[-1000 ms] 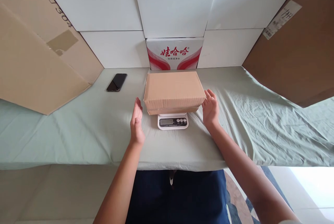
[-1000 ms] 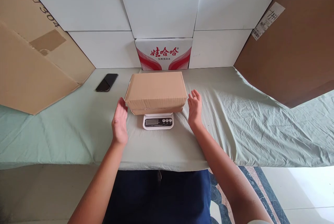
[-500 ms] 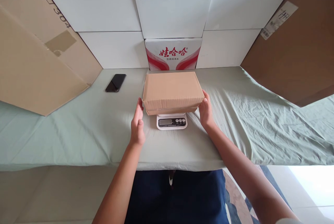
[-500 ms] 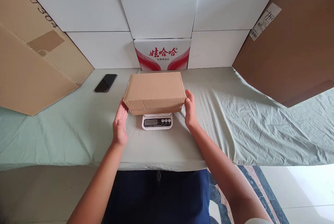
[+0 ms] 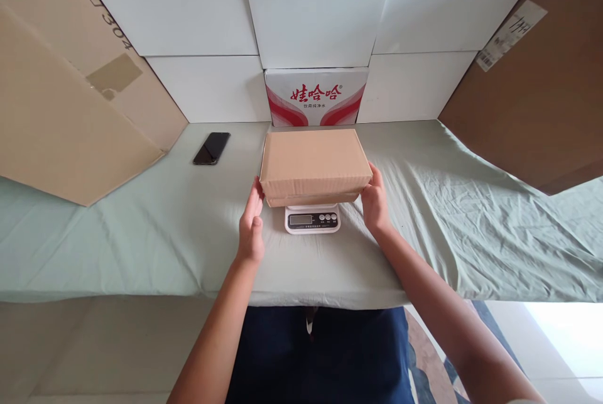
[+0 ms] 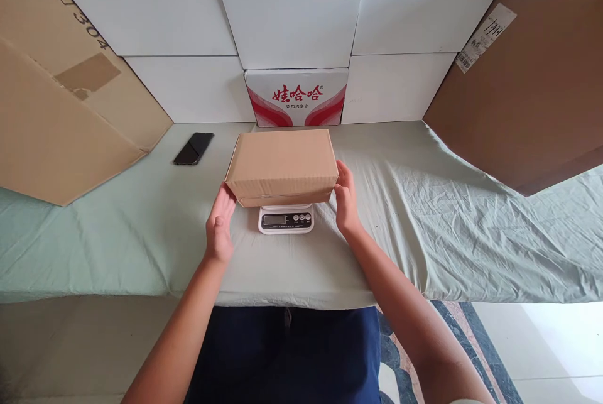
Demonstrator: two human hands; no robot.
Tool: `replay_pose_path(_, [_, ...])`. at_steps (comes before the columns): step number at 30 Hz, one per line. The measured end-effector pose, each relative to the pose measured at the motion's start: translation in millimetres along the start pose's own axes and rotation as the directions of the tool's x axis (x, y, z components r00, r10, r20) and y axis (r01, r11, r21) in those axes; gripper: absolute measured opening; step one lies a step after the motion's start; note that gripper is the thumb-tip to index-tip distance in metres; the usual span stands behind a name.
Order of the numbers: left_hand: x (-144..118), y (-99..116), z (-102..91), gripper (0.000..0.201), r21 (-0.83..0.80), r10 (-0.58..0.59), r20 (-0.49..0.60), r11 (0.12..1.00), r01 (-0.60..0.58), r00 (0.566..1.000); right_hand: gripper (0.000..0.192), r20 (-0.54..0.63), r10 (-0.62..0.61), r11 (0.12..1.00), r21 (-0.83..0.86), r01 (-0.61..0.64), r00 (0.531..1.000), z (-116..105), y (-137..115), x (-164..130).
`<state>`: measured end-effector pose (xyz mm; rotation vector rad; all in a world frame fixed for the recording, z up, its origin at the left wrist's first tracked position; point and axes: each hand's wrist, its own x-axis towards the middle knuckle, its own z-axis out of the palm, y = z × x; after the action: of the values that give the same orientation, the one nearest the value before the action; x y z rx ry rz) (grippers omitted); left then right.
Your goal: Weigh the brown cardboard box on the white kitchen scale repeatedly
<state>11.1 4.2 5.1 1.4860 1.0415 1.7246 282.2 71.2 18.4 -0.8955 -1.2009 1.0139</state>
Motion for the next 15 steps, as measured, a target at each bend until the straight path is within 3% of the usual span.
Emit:
replay_pose_path(4, [-1,0,-0.1,0.08,0.003,-0.02,0.019,1.0,0.02,1.0,0.063,0.006,0.004,0.998,0.057,-0.005,1.0,4,-9,-4])
replay_pose_path(11, [-8,-3,1.0,0.078,0.002,-0.074,0.046,0.997,0.074,0.996,0.049,0.014,-0.014,0.999,-0.032,0.014,1.0,20,-13,-19])
replay_pose_path(15, [4,6,4.5,0.077,-0.02,-0.075,0.051,0.997,0.076,0.996,0.048,0.034,-0.034,0.999,0.013,0.034,0.999,27,-15,-12])
